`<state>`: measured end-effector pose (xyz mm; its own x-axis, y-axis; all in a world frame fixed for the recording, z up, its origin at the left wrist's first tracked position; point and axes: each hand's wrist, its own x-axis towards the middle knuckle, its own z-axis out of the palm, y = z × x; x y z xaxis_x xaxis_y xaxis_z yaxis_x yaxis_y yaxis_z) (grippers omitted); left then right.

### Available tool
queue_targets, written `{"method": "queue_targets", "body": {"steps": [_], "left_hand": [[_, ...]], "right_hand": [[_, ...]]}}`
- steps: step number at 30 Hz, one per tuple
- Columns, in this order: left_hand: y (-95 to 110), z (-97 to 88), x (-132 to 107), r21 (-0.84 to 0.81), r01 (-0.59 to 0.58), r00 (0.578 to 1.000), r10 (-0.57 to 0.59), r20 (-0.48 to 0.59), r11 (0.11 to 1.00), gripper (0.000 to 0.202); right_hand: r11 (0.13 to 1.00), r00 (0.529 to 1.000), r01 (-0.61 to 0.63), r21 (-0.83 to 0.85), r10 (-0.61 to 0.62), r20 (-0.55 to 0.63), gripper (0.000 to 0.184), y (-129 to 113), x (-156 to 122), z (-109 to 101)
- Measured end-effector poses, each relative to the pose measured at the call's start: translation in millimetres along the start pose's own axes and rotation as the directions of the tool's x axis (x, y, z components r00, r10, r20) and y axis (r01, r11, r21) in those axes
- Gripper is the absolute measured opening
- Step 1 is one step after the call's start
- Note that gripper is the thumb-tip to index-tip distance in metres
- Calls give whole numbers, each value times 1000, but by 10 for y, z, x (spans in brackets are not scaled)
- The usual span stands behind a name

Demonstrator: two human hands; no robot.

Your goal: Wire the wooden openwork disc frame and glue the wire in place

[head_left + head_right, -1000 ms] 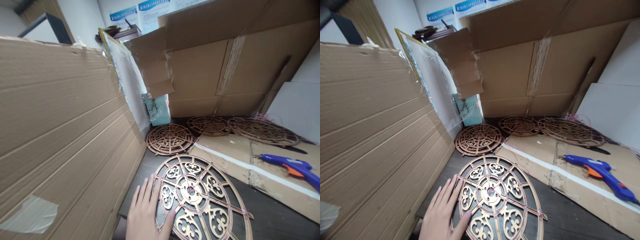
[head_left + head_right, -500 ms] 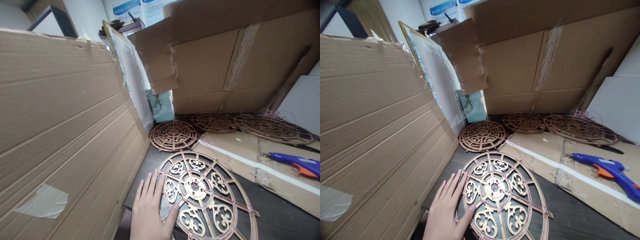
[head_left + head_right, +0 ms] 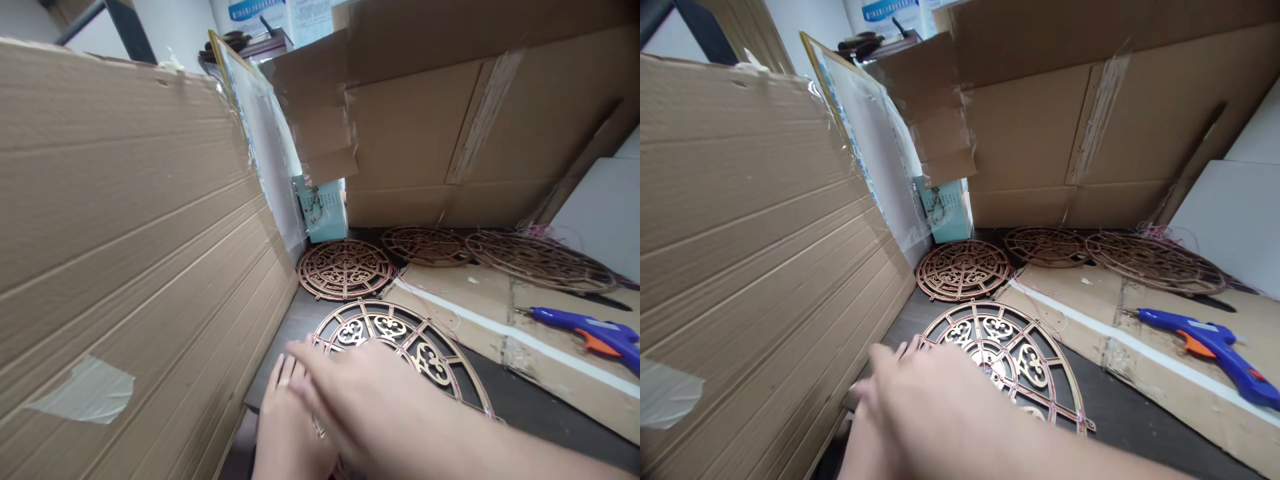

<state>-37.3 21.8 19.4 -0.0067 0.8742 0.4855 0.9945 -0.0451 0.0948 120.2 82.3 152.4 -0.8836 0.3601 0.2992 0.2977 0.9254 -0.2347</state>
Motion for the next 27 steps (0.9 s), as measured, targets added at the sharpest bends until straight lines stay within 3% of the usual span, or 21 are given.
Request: {"method": "queue_targets", "body": {"steps": [3,5,7,11,17,22,27], "left_hand": [[3,-46,19,60,-70,997,68,43,996,77],[10,-83,40,99,-82,996,77,54,992,79],[18,-103,58,97,-77,996,71,60,992,81],[38,-108,70,50,-62,997,59,56,997,84],[60,-89,71,-4,-36,999,36,33,999,83],[68,-74,60,-26,-15,998,17,60,1000,83],[84,-101,64,-52,15,996,-10,94,999,82]], "right_hand": [[984,965,-149,-99,167,204,35,376,141,-152],[985,901,-169,-28,166,401,33,570,151,-120],[985,857,-171,6,146,495,32,681,137,-33],[988,848,-155,27,119,517,34,711,152,116],[977,779,-137,162,6,627,30,697,310,158],[990,748,-129,60,58,661,29,606,381,132],[983,748,-101,-155,178,639,29,414,451,107]]}}
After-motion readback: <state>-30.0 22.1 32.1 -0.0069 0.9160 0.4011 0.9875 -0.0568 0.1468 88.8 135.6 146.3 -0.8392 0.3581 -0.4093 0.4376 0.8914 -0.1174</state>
